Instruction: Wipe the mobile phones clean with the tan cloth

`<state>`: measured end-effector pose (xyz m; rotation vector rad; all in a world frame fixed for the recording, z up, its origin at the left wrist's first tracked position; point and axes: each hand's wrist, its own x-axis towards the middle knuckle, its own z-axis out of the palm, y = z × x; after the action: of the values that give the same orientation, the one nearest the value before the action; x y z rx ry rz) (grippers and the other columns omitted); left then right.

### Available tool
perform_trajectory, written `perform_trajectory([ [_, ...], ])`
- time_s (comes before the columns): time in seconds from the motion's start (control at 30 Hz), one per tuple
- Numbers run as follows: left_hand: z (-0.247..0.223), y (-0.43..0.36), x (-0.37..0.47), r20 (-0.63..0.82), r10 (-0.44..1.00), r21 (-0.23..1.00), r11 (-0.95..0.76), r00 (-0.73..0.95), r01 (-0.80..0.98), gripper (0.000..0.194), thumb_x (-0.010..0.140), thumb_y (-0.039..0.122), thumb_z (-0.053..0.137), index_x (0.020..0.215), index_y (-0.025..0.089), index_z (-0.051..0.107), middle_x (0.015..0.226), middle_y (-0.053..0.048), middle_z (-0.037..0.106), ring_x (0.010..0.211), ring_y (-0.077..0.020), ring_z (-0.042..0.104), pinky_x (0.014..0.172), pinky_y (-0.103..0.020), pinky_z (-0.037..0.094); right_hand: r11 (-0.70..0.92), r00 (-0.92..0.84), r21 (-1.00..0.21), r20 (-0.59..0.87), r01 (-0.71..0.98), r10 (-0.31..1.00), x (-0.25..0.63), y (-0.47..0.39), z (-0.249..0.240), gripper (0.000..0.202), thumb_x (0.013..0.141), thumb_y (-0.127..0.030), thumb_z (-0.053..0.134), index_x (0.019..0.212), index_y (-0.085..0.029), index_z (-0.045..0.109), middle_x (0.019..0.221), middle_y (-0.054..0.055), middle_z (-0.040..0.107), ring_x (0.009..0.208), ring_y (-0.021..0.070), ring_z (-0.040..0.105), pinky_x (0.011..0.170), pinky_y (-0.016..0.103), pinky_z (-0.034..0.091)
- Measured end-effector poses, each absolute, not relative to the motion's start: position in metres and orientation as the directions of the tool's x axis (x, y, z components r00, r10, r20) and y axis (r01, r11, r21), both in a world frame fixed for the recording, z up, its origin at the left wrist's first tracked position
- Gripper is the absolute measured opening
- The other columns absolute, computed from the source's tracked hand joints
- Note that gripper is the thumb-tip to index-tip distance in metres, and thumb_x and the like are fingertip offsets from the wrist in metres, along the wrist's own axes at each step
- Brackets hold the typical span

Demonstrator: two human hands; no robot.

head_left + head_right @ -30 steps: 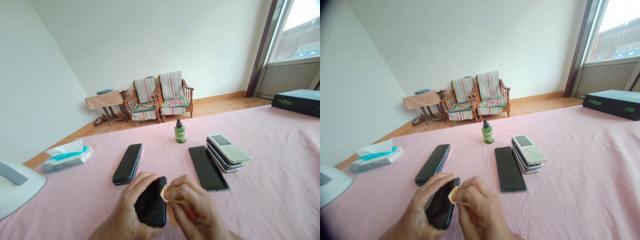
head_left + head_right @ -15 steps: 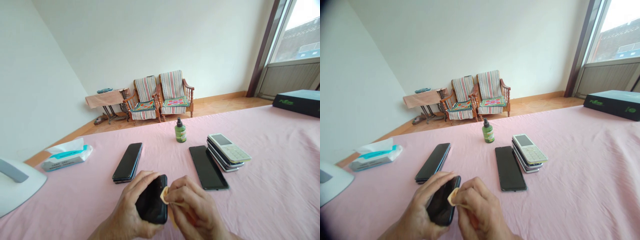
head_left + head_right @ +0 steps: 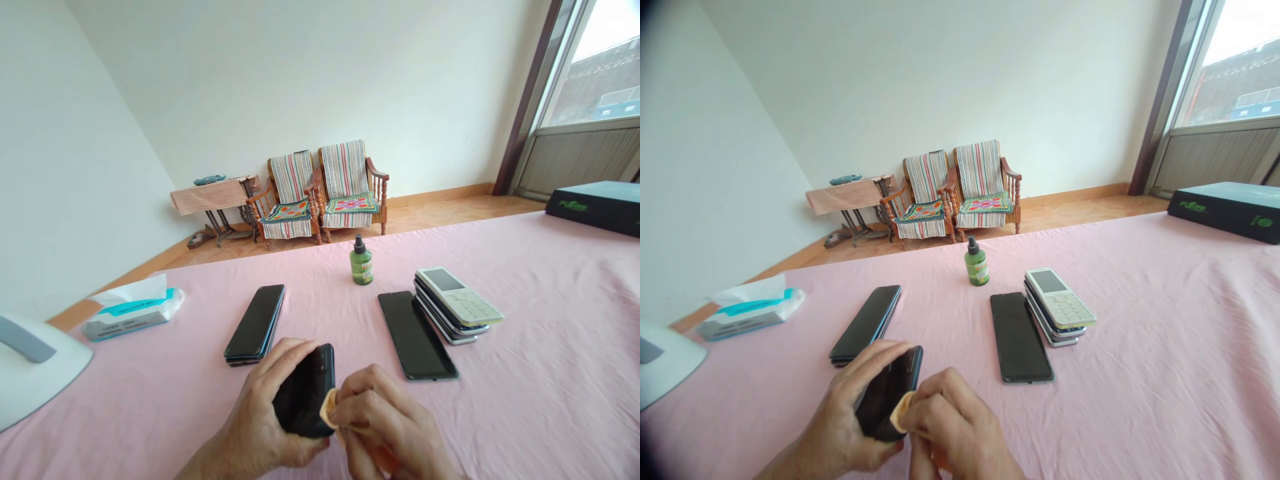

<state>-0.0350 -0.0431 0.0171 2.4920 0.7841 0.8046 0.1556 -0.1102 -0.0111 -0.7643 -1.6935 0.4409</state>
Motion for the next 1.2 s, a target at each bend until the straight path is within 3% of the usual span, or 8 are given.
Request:
perform_trajectory([
  [0.17, 0.016, -0.045, -0.032, 0.366, 0.598, 0.504, -0.772, 0.713, 0.388, 0.087, 0.056, 0.017, 0.08, 0.133, 0.027, 0.04, 0.119, -0.006, 0.056, 0.107, -0.0285, 0.058, 0.095, -0.038, 0.049, 0.646, -0.004, -0.717, 0.669, 0.262, 0.744, 0.158, -0.107, -0.008, 0.027, 0.083, 0.0, 0.048, 0.096, -0.022, 0.058, 0.09, 0.004, 0.059, 0.074, 0.0135, 0.063, 0.061, 0.022, 0.052],
  [0.3, 0.016, -0.046, -0.029, 0.386, 0.61, 0.487, -0.772, 0.692, 0.409, 0.084, 0.056, 0.02, 0.082, 0.131, 0.025, 0.044, 0.117, -0.007, 0.058, 0.105, -0.0288, 0.059, 0.093, -0.038, 0.05, 0.625, -0.068, -0.74, 0.631, 0.246, 0.773, 0.159, -0.11, -0.01, 0.027, 0.079, 0.0, 0.05, 0.093, -0.022, 0.057, 0.088, 0.002, 0.057, 0.051, 0.0061, 0.048, 0.042, 0.017, 0.04],
  [0.37, 0.016, -0.045, -0.029, 0.414, 0.623, 0.477, -0.77, 0.664, 0.425, 0.08, 0.058, 0.023, 0.082, 0.129, 0.024, 0.047, 0.117, -0.008, 0.06, 0.105, -0.029, 0.06, 0.093, -0.039, 0.051, 0.628, -0.104, -0.74, 0.623, 0.244, 0.775, 0.158, -0.11, -0.011, 0.027, 0.077, 0.0, 0.051, 0.092, -0.023, 0.056, 0.088, 0.001, 0.057, 0.048, 0.0052, 0.044, 0.04, 0.017, 0.037],
  [0.53, 0.018, -0.044, -0.03, 0.419, 0.64, 0.466, -0.761, 0.644, 0.452, 0.075, 0.06, 0.027, 0.08, 0.128, 0.023, 0.05, 0.117, -0.009, 0.061, 0.104, -0.0303, 0.061, 0.092, -0.041, 0.052, 0.618, -0.07, -0.746, 0.622, 0.248, 0.78, 0.157, -0.109, -0.014, 0.028, 0.08, -0.001, 0.048, 0.095, -0.023, 0.057, 0.089, 0.003, 0.058, 0.069, 0.0122, 0.06, 0.053, 0.02, 0.047],
  [0.7, 0.018, -0.043, -0.029, 0.422, 0.661, 0.48, -0.744, 0.62, 0.466, 0.074, 0.064, 0.026, 0.08, 0.13, 0.023, 0.047, 0.118, -0.01, 0.058, 0.106, -0.0295, 0.06, 0.091, -0.04, 0.052, 0.603, -0.038, -0.776, 0.607, 0.186, 0.794, 0.155, -0.111, -0.011, 0.021, 0.078, -0.003, 0.054, 0.086, -0.022, 0.058, 0.083, 0.002, 0.057, 0.069, 0.0128, 0.06, 0.058, 0.022, 0.049],
  [0.9, 0.018, -0.042, -0.027, 0.466, 0.692, 0.461, -0.722, 0.552, 0.516, 0.066, 0.069, 0.024, 0.075, 0.129, 0.024, 0.048, 0.12, -0.008, 0.058, 0.108, -0.028, 0.06, 0.094, -0.04, 0.051, 0.378, 0.137, -0.924, 0.367, -0.059, 0.92, 0.161, -0.104, -0.004, 0.004, 0.086, -0.02, 0.059, 0.084, -0.02, 0.063, 0.081, 0.003, 0.063, 0.069, 0.0129, 0.061, 0.059, 0.021, 0.049],
  [1.0, 0.018, -0.042, -0.026, 0.463, 0.696, 0.45, -0.718, 0.549, 0.531, 0.065, 0.07, 0.023, 0.074, 0.13, 0.023, 0.047, 0.121, -0.008, 0.058, 0.109, -0.0281, 0.059, 0.094, -0.041, 0.051, 0.23, 0.101, -0.95, 0.213, -0.209, 0.972, 0.161, -0.101, -0.005, 0.015, 0.082, -0.033, 0.067, 0.08, -0.019, 0.064, 0.078, 0.003, 0.066, 0.063, 0.0129, 0.061, 0.055, 0.02, 0.049],
  [1.2, 0.015, -0.042, -0.024, 0.437, 0.708, 0.447, -0.706, 0.555, 0.55, 0.067, 0.072, 0.032, 0.078, 0.13, 0.021, 0.049, 0.12, -0.011, 0.058, 0.11, -0.0294, 0.059, 0.094, -0.04, 0.051, 0.087, -0.008, -0.934, 0.095, -0.347, 0.995, 0.157, -0.102, -0.009, 0.027, 0.078, -0.044, 0.07, 0.082, -0.019, 0.06, 0.065, 0.0, 0.063, 0.054, 0.0124, 0.059, 0.05, 0.021, 0.047],
])
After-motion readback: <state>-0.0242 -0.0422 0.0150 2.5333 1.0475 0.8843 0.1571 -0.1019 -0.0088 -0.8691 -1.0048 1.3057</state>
